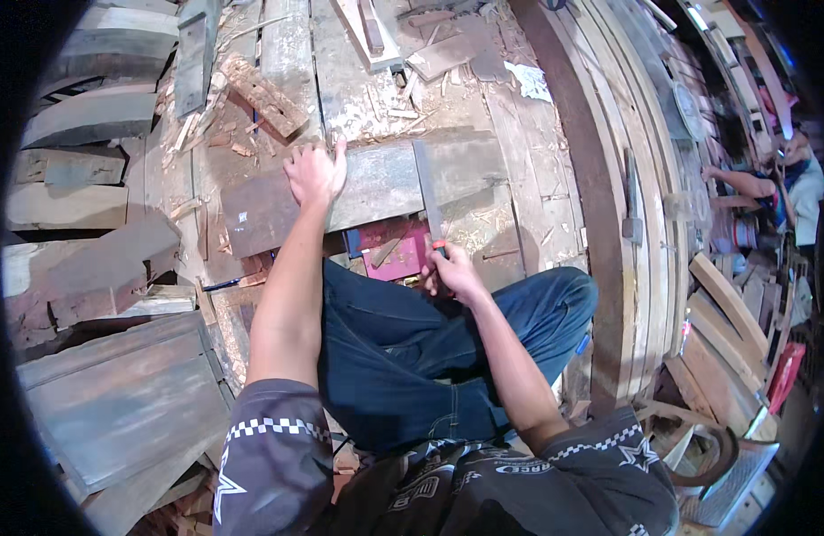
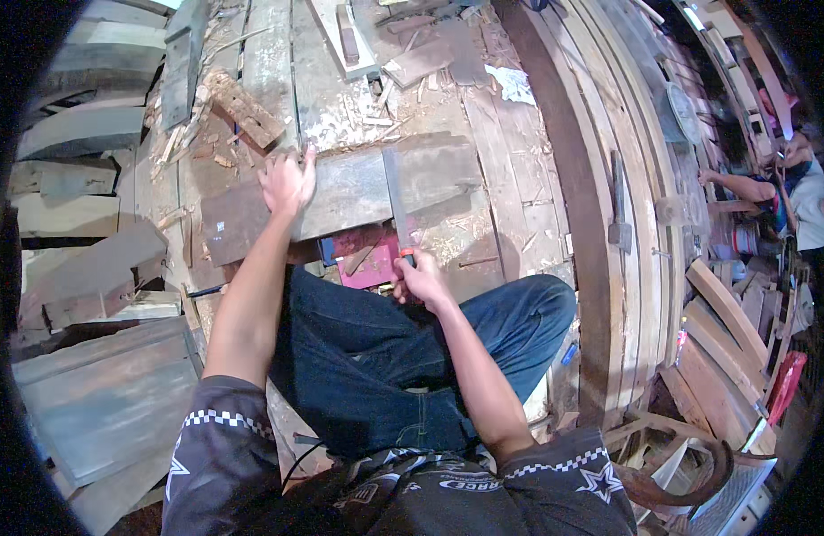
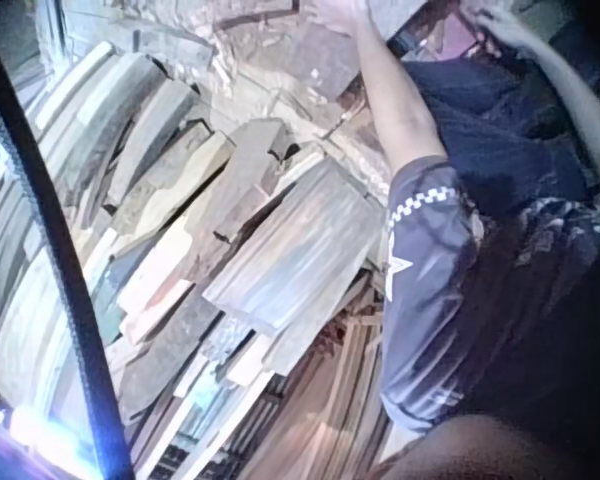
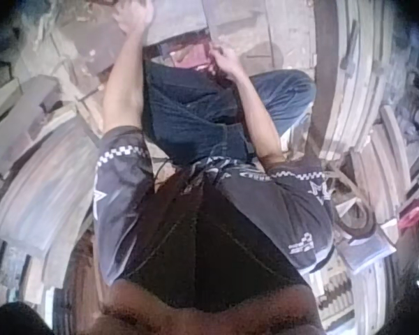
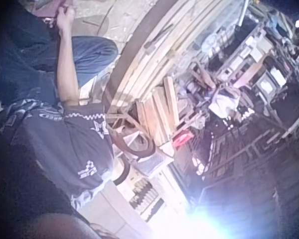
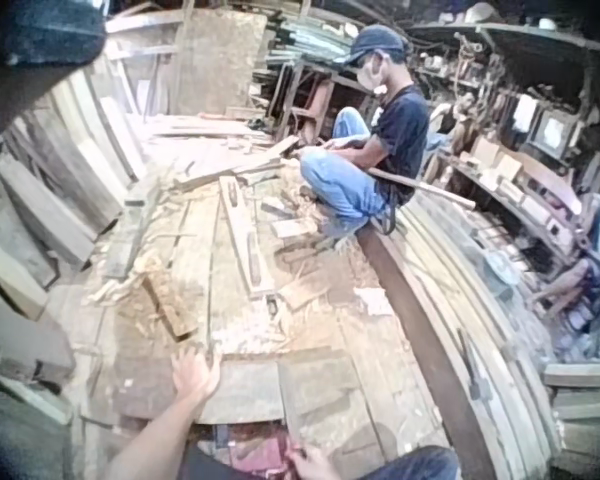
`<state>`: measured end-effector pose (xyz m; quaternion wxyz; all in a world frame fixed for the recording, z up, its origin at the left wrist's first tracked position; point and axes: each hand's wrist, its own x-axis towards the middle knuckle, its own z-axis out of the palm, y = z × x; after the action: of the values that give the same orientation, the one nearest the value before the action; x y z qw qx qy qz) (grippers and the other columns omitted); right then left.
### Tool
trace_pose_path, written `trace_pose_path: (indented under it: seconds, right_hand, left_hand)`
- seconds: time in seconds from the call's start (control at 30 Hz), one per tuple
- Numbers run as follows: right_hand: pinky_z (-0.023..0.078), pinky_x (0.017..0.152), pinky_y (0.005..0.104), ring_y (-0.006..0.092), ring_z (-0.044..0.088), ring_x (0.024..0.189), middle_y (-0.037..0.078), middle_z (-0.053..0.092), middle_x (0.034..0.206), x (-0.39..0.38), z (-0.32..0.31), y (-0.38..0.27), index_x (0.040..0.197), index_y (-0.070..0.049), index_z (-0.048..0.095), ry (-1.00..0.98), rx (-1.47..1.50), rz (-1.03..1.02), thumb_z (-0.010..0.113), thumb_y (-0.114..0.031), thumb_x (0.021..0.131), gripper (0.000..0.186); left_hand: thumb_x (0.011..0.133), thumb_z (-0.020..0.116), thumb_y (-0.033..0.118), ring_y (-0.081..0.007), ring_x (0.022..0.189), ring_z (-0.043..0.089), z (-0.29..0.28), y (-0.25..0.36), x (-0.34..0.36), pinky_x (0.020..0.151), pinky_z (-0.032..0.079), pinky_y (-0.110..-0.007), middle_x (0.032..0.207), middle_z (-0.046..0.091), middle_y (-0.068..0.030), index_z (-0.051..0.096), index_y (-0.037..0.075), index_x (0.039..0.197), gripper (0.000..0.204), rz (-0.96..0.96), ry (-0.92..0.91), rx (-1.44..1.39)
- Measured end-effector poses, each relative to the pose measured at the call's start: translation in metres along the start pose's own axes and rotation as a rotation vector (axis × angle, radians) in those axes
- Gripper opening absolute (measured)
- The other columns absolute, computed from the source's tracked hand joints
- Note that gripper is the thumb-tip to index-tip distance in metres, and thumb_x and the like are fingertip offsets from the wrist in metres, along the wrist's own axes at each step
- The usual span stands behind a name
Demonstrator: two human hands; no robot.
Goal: The person holds a piece of wood with one hand and cuts a groove across its surface using a hand saw.
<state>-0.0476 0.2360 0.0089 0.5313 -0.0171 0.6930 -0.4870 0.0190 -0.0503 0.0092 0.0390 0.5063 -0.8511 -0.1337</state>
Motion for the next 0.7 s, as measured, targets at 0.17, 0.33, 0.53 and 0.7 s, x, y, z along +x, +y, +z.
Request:
trace_pose_path:
  seconds: [0.17, 0.33, 0.53, 0.7]
  right_hand:
    - [0.043, 0.034, 0.0344, 0.0175, 0.056, 0.040, 0.008, 0.056, 0.053, 0.012, 0.006, 0.002, 0.082, 0.000, 0.055, 0.113, -0.353, -0.041, 0.051, -0.021, 0.095, 0.024]
    - [0.047, 0.040, 0.0381, 0.0213, 0.061, 0.043, 0.013, 0.060, 0.052, 0.048, -0.008, 0.014, 0.077, 0.003, 0.060, 0.283, -0.790, -0.140, 0.054, -0.027, 0.094, 0.036]
    - [0.048, 0.044, 0.0403, 0.0248, 0.061, 0.043, 0.013, 0.057, 0.050, 0.050, 0.004, -0.027, 0.088, 0.003, 0.063, 0.198, -0.691, 0.058, 0.053, -0.030, 0.095, 0.035]
    - [0.046, 0.040, 0.0409, 0.0244, 0.057, 0.038, 0.013, 0.058, 0.050, 0.037, -0.022, 0.043, 0.088, 0.003, 0.064, 0.343, -0.716, -0.148, 0.052, -0.039, 0.095, 0.044]
  left_hand:
    - [0.096, 0.035, 0.057, -0.0313, 0.128, 0.045, 0.001, -0.006, 0.001, 0.108, 0.028, -0.048, 0.130, 0.058, -0.0145, 0.062, 0.006, 0.124, 0.063, -0.041, -0.047, 0.008]
    - [0.095, 0.036, 0.058, -0.0321, 0.121, 0.050, 0.008, 0.001, 0.002, 0.102, 0.032, -0.048, 0.122, 0.061, -0.0172, 0.065, 0.005, 0.117, 0.064, 0.010, 0.009, 0.029]
    - [0.095, 0.035, 0.058, -0.0318, 0.122, 0.049, 0.009, -0.003, 0.003, 0.104, 0.031, -0.047, 0.121, 0.062, -0.0168, 0.065, 0.006, 0.118, 0.064, 0.000, 0.036, 0.011]
    - [0.095, 0.033, 0.058, -0.0315, 0.124, 0.048, 0.005, 0.011, 0.003, 0.105, 0.030, -0.047, 0.124, 0.061, -0.0181, 0.064, 0.004, 0.120, 0.067, 0.016, -0.028, -0.008]
